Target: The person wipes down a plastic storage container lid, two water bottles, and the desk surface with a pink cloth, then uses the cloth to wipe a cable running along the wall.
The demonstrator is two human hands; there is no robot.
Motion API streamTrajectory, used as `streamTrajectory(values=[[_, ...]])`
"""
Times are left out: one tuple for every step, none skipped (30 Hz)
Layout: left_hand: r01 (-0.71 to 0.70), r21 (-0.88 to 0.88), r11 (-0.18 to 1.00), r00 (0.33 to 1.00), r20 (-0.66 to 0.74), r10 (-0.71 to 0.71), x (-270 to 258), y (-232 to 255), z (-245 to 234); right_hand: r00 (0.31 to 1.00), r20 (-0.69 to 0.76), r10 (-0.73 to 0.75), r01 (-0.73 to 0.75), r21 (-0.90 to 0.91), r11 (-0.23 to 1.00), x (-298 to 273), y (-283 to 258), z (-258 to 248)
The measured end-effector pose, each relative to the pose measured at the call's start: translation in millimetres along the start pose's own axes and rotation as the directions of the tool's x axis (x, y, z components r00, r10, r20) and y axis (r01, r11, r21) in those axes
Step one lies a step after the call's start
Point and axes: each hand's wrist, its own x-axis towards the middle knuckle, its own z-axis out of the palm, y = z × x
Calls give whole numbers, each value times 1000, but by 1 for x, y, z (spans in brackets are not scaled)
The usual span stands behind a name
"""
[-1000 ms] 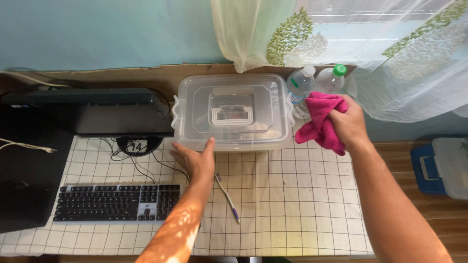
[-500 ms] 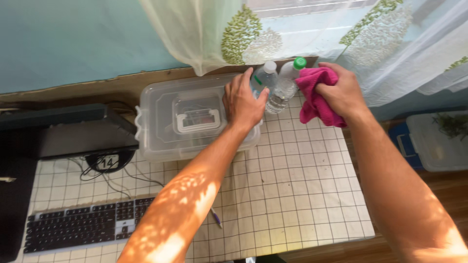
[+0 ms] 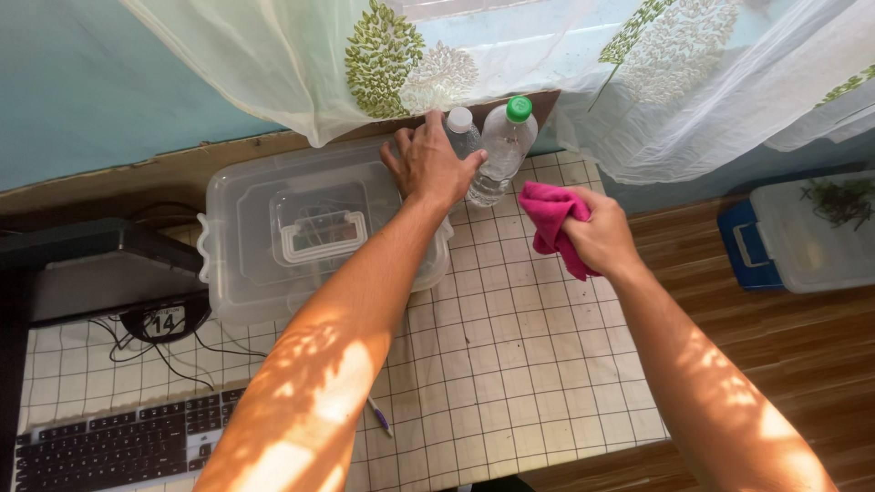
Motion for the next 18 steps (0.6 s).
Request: streamTrajectory(values=[[5, 1, 1000, 1000, 1, -5, 1, 2, 0, 1000, 22, -10, 10, -8, 1000, -1, 3, 4], [7, 44, 999, 1000, 28, -8, 2, 3, 0, 1000, 27, -9, 9, -7, 1000, -3, 7, 9], [8, 88, 996, 999, 53, -12, 3, 3, 0, 997, 50, 51, -52, 10, 999, -3, 10, 17], [12, 90, 996, 998, 52, -17, 4, 2, 0, 991, 74, 110, -113, 26, 993, -3, 15, 21], [-18, 81, 997, 1000, -7, 18, 5, 0, 1, 991, 78, 109, -112, 26, 993, -2, 21, 23], [-48, 73, 996, 996, -67, 53, 6, -1, 2, 999, 48, -5, 8, -68, 998, 0, 28, 28], [-42, 75, 996, 997, -68, 48, 6, -2, 4, 992, 31, -122, 125, -163, 979, 1, 35, 33], [-57, 142, 988, 996, -58, 66, 4, -4, 7, 992, 36, -123, 127, -161, 979, 3, 42, 37], [-73, 206, 976, 995, -45, 84, 4, -4, 9, 989, 36, -143, 147, -151, 978, 4, 49, 39], [-69, 206, 976, 996, -46, 80, 5, -3, 10, 986, 35, -163, 166, -141, 976, 6, 54, 41], [-75, 173, 982, 996, -24, 81, 6, -4, 10, 986, 37, -165, 169, -138, 976, 9, 59, 42], [-81, 140, 987, 997, -2, 82, 7, -4, 9, 986, 43, -163, 167, -104, 981, 13, 62, 41], [-75, 141, 987, 997, -2, 77, 6, -4, 10, 986, 53, -160, 163, -72, 984, 16, 64, 41], [-92, 113, 989, 995, -26, 96, 5, -4, 10, 985, 59, -161, 164, -70, 984, 19, 65, 39], [-115, 84, 990, 992, -50, 119, 4, -3, 11, 996, 86, -12, 13, -17, 1000, 22, 66, 36], [-114, 84, 990, 992, -51, 118, 3, -3, 11, 983, 123, 135, -139, 29, 990, 25, 67, 33], [-121, 41, 992, 990, -64, 123, 1, -4, 12, 983, 123, 136, -141, 31, 990, 28, 67, 31], [-128, -2, 992, 989, -77, 127, 0, -4, 12, 981, 139, 133, -144, 74, 987, 32, 68, 27]])
